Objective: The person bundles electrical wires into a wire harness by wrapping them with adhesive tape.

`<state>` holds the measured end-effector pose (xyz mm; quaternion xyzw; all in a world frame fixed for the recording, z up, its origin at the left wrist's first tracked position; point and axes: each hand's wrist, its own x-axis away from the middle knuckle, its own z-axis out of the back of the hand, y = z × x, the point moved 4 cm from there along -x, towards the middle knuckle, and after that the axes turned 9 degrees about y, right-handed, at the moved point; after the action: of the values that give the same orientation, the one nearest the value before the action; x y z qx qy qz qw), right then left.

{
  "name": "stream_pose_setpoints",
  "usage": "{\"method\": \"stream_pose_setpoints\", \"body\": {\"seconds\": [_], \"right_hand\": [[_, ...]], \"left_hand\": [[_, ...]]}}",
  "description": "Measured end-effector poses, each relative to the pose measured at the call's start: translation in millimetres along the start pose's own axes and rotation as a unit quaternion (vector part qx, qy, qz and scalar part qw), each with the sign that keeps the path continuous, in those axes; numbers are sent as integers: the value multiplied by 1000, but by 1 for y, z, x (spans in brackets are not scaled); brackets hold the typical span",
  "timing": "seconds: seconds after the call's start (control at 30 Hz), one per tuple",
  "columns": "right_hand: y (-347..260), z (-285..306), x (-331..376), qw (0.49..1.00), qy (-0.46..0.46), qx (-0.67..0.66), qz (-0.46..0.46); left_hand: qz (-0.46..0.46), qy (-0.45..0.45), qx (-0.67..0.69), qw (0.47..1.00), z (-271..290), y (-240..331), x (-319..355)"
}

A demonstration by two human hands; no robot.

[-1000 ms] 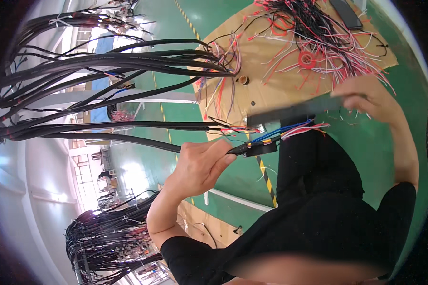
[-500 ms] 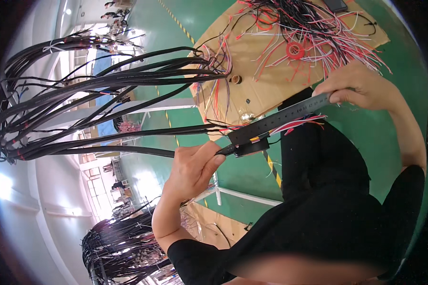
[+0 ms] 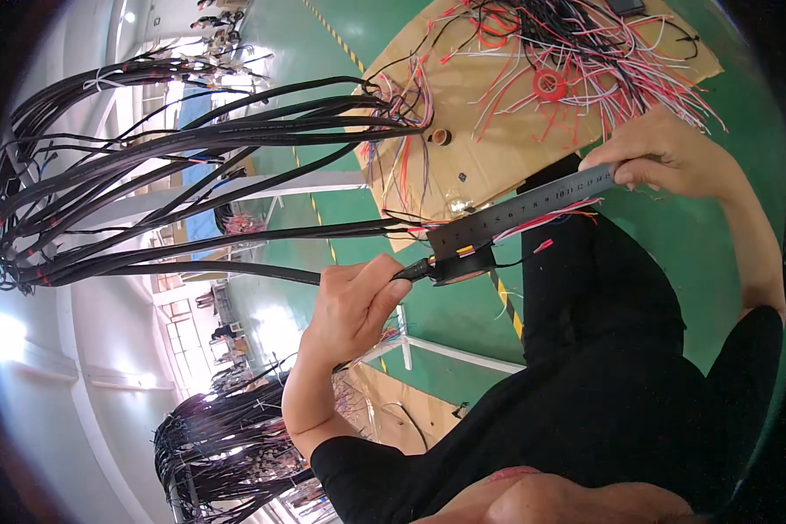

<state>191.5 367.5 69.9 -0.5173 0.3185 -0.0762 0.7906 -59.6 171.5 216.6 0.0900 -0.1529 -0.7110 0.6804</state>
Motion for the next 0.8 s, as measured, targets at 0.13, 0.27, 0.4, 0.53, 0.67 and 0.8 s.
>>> {"method": "stream_pose_setpoints", "body": {"seconds": [0.13, 0.27, 0.4, 0.53, 0.67, 0.8], "right_hand": [[-5, -1, -1, 1000, 6, 5, 1], [-10, -3, -6, 999, 6, 15, 35], [-5, -8, -6, 1000, 11, 11, 24], [-6, -7, -6, 1000, -4, 16, 16], [1, -8, -6, 1000, -10, -8, -2], [2, -9, -6, 1000, -10, -18, -2]], "left_hand": [[-12, -6, 1, 1000, -2, 1, -1], [-11, 0, 5, 1000, -3, 1, 1], [1, 4, 9, 1000, -3, -3, 3], [7, 6, 21, 1000, -3, -1, 2], [12, 4, 18, 1000, -3, -2, 3], [12, 12, 20, 1000, -3, -3, 2]]}}
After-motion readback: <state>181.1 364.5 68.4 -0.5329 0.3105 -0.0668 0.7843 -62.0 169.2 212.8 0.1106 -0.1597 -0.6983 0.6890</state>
